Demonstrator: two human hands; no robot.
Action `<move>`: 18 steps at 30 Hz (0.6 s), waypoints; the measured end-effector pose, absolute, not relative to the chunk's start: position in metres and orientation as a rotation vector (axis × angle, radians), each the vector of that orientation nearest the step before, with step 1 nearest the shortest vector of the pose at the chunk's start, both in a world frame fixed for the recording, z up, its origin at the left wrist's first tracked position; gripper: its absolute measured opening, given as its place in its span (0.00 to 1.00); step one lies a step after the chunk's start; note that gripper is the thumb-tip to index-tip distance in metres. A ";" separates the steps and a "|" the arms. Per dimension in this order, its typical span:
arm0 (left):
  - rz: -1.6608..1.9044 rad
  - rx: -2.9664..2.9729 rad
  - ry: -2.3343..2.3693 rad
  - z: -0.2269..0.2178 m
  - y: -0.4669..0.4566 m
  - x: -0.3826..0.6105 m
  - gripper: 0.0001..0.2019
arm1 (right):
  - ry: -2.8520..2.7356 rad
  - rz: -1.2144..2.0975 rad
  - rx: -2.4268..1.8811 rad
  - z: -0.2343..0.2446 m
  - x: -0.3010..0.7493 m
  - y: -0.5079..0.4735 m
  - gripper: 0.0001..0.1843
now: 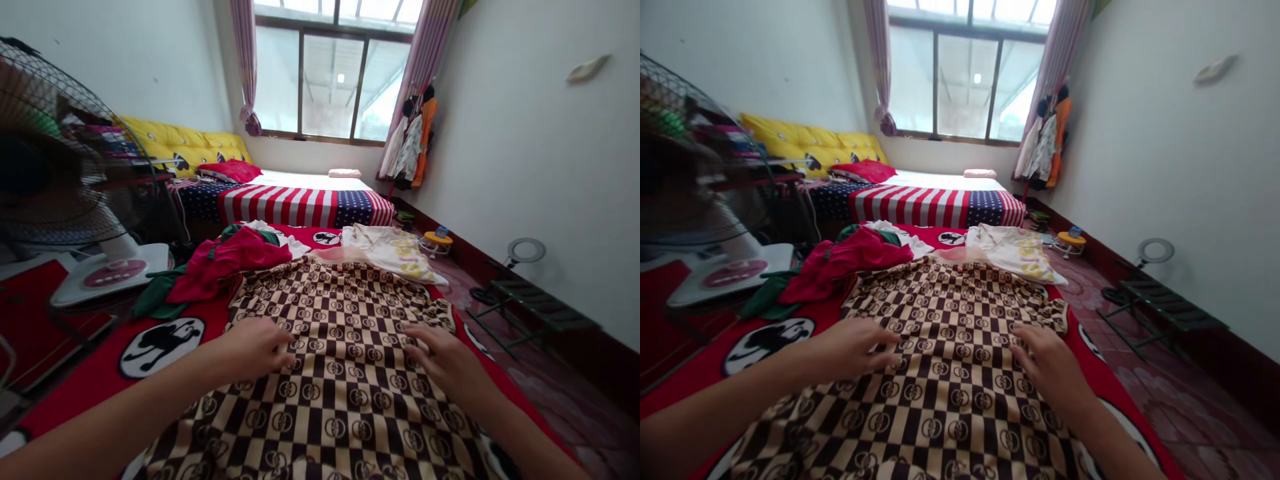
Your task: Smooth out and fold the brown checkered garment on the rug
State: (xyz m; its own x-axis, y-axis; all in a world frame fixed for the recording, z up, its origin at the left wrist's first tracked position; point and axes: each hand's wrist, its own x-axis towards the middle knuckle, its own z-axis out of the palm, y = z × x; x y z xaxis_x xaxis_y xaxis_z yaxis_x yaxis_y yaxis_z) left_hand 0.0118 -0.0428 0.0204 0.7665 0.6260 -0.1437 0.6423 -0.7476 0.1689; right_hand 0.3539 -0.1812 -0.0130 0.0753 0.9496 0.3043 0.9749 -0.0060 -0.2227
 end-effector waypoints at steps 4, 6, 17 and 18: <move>0.267 2.720 1.026 -0.009 0.016 0.066 0.31 | -2.075 -0.030 -1.898 -0.019 0.333 -0.102 0.27; 0.259 2.702 1.158 -0.031 0.041 0.071 0.34 | -2.139 0.021 -2.013 -0.032 0.342 -0.079 0.31; 0.337 2.656 1.402 -0.071 0.063 0.040 0.41 | -2.026 -0.163 -2.327 -0.047 0.336 -0.049 0.38; 0.358 2.632 1.378 -0.070 0.063 0.041 0.41 | -2.066 -0.143 -2.282 -0.049 0.330 -0.045 0.37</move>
State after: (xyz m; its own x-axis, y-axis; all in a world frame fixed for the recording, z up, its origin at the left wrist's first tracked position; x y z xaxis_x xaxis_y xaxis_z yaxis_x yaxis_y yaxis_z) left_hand 0.0413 0.0628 -0.0701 0.5498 0.8234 0.1404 0.7878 -0.5670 0.2406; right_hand 0.3304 -0.0454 -0.0494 0.0975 0.9893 0.1086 0.9948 -0.1000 0.0181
